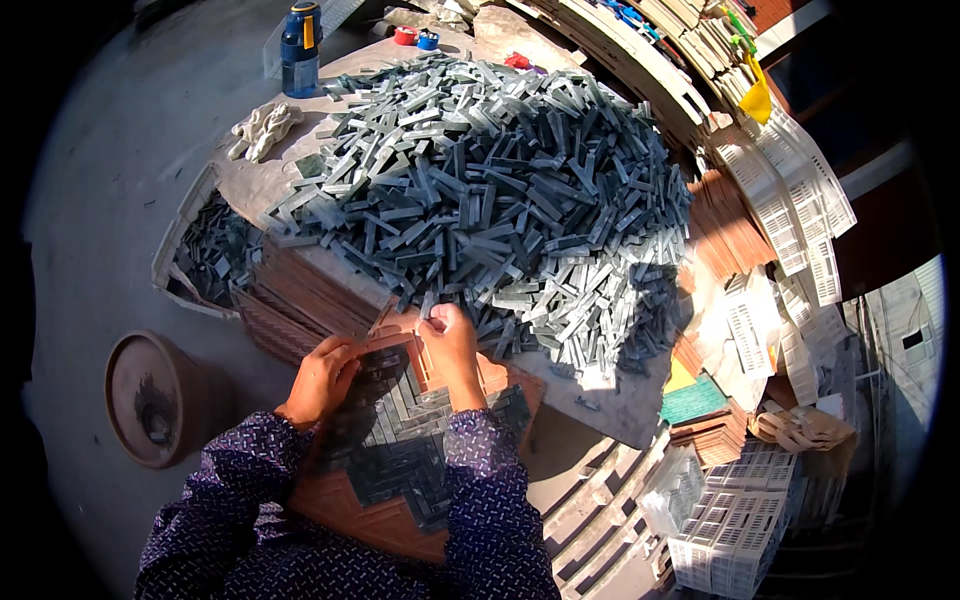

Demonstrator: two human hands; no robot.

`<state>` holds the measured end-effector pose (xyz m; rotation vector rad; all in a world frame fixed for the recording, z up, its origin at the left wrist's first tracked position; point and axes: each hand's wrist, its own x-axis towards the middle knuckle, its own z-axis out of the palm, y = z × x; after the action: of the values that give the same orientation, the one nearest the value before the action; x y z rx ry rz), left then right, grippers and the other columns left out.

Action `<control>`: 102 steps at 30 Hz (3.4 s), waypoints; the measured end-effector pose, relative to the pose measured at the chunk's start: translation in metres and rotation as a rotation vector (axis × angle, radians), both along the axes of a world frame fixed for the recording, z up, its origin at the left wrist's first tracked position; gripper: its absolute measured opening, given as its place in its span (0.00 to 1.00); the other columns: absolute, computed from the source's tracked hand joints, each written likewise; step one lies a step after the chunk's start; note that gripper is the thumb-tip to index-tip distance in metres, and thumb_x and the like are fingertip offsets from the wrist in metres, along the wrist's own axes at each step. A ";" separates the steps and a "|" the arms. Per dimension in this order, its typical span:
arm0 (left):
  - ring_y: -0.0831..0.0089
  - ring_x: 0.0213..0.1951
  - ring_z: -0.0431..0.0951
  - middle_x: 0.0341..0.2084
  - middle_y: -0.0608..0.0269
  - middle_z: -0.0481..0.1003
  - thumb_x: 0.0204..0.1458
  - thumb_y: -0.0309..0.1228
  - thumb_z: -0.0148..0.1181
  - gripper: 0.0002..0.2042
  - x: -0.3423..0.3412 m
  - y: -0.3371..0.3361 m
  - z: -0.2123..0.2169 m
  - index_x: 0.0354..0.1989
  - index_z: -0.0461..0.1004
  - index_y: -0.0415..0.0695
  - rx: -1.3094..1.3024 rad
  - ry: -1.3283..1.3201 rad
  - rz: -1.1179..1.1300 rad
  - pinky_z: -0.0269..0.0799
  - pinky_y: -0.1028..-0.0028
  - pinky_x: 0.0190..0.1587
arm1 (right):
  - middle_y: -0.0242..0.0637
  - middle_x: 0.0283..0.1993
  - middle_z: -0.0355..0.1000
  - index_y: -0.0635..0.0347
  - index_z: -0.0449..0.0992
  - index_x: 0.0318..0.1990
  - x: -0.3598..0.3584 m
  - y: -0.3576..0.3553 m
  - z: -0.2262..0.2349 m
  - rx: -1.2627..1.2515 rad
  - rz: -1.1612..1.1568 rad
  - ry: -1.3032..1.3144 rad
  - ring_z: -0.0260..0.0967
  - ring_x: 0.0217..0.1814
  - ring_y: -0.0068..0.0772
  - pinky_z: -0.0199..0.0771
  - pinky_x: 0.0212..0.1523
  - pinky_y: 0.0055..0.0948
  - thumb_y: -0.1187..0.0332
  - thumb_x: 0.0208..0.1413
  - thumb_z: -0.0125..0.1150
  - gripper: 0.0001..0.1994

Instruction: The person assembles small rectangular tiles into a herringbone pattern on a square board. They pick tiles from a large pile, place them one by one, and occasionally flip the board to continue the pattern.

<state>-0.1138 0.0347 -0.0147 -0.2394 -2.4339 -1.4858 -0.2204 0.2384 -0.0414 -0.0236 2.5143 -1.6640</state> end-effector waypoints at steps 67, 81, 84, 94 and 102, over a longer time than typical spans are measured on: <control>0.60 0.31 0.77 0.29 0.54 0.75 0.46 0.16 0.56 0.07 0.041 -0.020 -0.012 0.33 0.76 0.37 0.108 -0.086 0.093 0.73 0.71 0.34 | 0.28 0.31 0.73 0.66 0.74 0.34 0.027 0.007 0.016 -0.129 -0.001 0.116 0.69 0.32 0.16 0.70 0.34 0.19 0.81 0.50 0.59 0.04; 0.54 0.33 0.75 0.31 0.53 0.72 0.43 0.21 0.63 0.13 -0.008 0.002 -0.002 0.39 0.74 0.38 0.007 0.044 0.010 0.73 0.67 0.35 | 0.32 0.37 0.75 0.65 0.74 0.39 0.037 -0.009 0.023 -0.194 0.287 0.039 0.71 0.38 0.19 0.70 0.40 0.20 0.78 0.48 0.61 0.09; 0.53 0.33 0.75 0.31 0.53 0.72 0.43 0.22 0.62 0.12 -0.013 0.004 -0.005 0.38 0.73 0.38 -0.054 0.039 0.022 0.73 0.65 0.36 | 0.33 0.41 0.75 0.64 0.73 0.45 0.033 -0.003 0.026 -0.131 0.195 0.115 0.71 0.40 0.20 0.70 0.41 0.21 0.77 0.49 0.61 0.14; 0.52 0.36 0.72 0.31 0.53 0.71 0.39 0.22 0.63 0.10 -0.028 0.019 -0.019 0.33 0.73 0.39 -0.193 0.052 0.122 0.70 0.63 0.38 | 0.29 0.33 0.74 0.64 0.75 0.40 0.029 0.021 0.023 -0.149 0.004 0.127 0.70 0.34 0.15 0.68 0.33 0.17 0.73 0.53 0.61 0.08; 0.51 0.35 0.73 0.29 0.51 0.71 0.40 0.19 0.61 0.10 -0.033 0.022 -0.018 0.34 0.74 0.39 -0.158 0.063 0.072 0.70 0.62 0.37 | 0.39 0.30 0.76 0.62 0.75 0.37 0.019 0.004 0.017 0.107 0.021 0.291 0.74 0.31 0.31 0.71 0.32 0.26 0.72 0.51 0.60 0.07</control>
<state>-0.1469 0.0568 -0.0330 -0.2246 -2.4835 -1.2389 -0.2016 0.2423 -0.0241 -0.3014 2.7974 -1.6179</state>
